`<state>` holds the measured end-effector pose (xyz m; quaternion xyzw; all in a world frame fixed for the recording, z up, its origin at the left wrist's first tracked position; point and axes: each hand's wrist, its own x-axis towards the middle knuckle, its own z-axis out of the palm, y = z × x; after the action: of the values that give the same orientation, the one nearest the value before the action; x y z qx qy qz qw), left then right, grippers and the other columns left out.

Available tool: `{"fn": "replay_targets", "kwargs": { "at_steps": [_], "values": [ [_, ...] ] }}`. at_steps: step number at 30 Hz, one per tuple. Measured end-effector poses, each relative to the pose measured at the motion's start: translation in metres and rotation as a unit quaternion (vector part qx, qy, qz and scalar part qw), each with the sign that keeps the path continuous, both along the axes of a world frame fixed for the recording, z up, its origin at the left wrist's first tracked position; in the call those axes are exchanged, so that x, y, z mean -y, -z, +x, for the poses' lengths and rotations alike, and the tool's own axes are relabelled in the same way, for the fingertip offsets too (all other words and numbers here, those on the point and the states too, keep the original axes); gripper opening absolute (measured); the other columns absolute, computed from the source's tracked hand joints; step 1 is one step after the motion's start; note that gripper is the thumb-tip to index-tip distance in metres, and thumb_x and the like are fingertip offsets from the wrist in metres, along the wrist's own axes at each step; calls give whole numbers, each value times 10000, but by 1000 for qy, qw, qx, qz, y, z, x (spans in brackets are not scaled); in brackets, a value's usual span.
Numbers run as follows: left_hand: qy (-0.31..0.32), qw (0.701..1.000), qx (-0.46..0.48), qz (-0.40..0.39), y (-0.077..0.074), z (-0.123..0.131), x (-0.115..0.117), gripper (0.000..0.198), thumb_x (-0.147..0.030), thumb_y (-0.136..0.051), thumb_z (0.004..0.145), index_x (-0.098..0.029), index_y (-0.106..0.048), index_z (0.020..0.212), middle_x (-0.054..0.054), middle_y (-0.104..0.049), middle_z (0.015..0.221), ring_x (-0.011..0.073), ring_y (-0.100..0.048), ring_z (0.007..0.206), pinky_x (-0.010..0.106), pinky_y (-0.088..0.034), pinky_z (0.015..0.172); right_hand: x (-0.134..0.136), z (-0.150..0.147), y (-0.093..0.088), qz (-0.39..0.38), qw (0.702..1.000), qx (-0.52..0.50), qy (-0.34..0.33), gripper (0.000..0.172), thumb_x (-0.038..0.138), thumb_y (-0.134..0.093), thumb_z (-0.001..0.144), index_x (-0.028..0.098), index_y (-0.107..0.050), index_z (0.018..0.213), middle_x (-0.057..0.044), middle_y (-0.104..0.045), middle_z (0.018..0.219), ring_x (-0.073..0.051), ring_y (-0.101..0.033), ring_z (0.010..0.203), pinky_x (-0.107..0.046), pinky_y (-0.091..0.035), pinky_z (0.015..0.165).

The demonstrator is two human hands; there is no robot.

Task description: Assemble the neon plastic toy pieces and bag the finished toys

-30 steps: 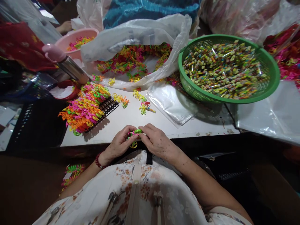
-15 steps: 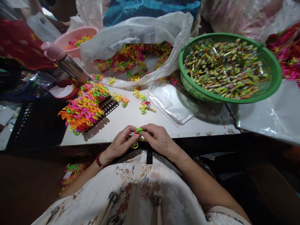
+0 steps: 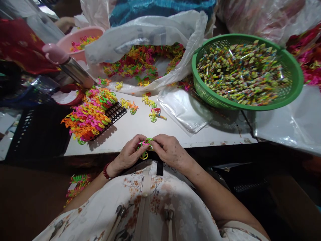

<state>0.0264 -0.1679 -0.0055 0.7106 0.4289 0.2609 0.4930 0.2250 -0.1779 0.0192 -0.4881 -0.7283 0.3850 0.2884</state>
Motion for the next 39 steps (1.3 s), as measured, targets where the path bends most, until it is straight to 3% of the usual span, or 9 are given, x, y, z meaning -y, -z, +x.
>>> {"fn": "replay_targets", "kwargs": {
  "at_steps": [13, 19, 26, 28, 31, 35, 37, 39],
  "values": [
    [4, 1000, -15, 19, 6, 1, 4, 213, -381, -461, 964, -185, -534, 1001, 23, -593, 911, 137, -547, 819, 269, -445, 756, 2, -1, 2, -3, 999, 34, -26, 284, 208, -468, 945, 166, -576, 685, 9, -568, 648, -106, -494, 604, -240, -343, 583],
    [17, 999, -29, 41, 7, 1, 10, 190, -346, -412, 979, -186, -510, 1008, 46, -574, 939, 157, -534, 861, 291, -439, 787, 10, -4, 6, 55, 994, 87, -40, 277, 174, -460, 937, 172, -520, 666, 17, -494, 631, -102, -441, 571, -250, -316, 573],
    [12, 1000, -8, -2, 6, -2, 10, 199, -355, -429, 975, -184, -522, 1015, 39, -569, 942, 151, -531, 859, 290, -446, 804, 16, -9, 14, 84, 992, 91, -27, 270, 182, -421, 965, 170, -551, 729, -4, -503, 675, -126, -468, 608, -268, -350, 596],
    [3, 1000, 6, 19, 4, -2, 6, 179, -340, -450, 969, -184, -521, 1019, 40, -568, 951, 149, -533, 872, 289, -446, 816, 13, -8, 12, 79, 995, 57, -30, 256, 193, -413, 982, 165, -589, 798, -19, -535, 716, -137, -511, 660, -268, -392, 632],
    [-14, 995, 34, 90, 4, 0, -2, 145, -299, -484, 955, -185, -519, 1038, 53, -569, 980, 153, -538, 909, 298, -450, 839, 10, -4, 9, 69, 997, -14, -31, 194, 219, -439, 993, 173, -617, 1056, -51, -612, 865, -158, -581, 805, -279, -460, 740],
    [-40, 985, 44, 160, 6, 2, -9, 154, -300, -525, 929, -185, -537, 1031, 73, -585, 990, 177, -550, 938, 332, -460, 855, 13, 1, 13, 59, 997, -37, 20, 362, 230, -466, 975, 200, -476, 1337, -90, -623, 1068, -186, -611, 918, -340, -505, 848],
    [-81, 988, 22, 132, 10, 4, -10, 167, -338, -556, 914, -187, -555, 984, 56, -595, 934, 168, -555, 879, 320, -468, 816, 16, 4, 18, 49, 997, -28, 57, 377, 217, -426, 977, 208, -451, 1353, -95, -616, 1103, -198, -617, 956, -374, -508, 891],
    [-141, 988, 31, 47, 16, 8, -12, 210, -391, -575, 902, -192, -552, 966, 26, -595, 873, 145, -562, 793, 291, -479, 745, 17, 8, 24, 33, 996, -23, 79, 359, 214, -375, 985, 223, -459, 1334, -93, -613, 1131, -200, -620, 978, -388, -510, 913]
  ]
}}
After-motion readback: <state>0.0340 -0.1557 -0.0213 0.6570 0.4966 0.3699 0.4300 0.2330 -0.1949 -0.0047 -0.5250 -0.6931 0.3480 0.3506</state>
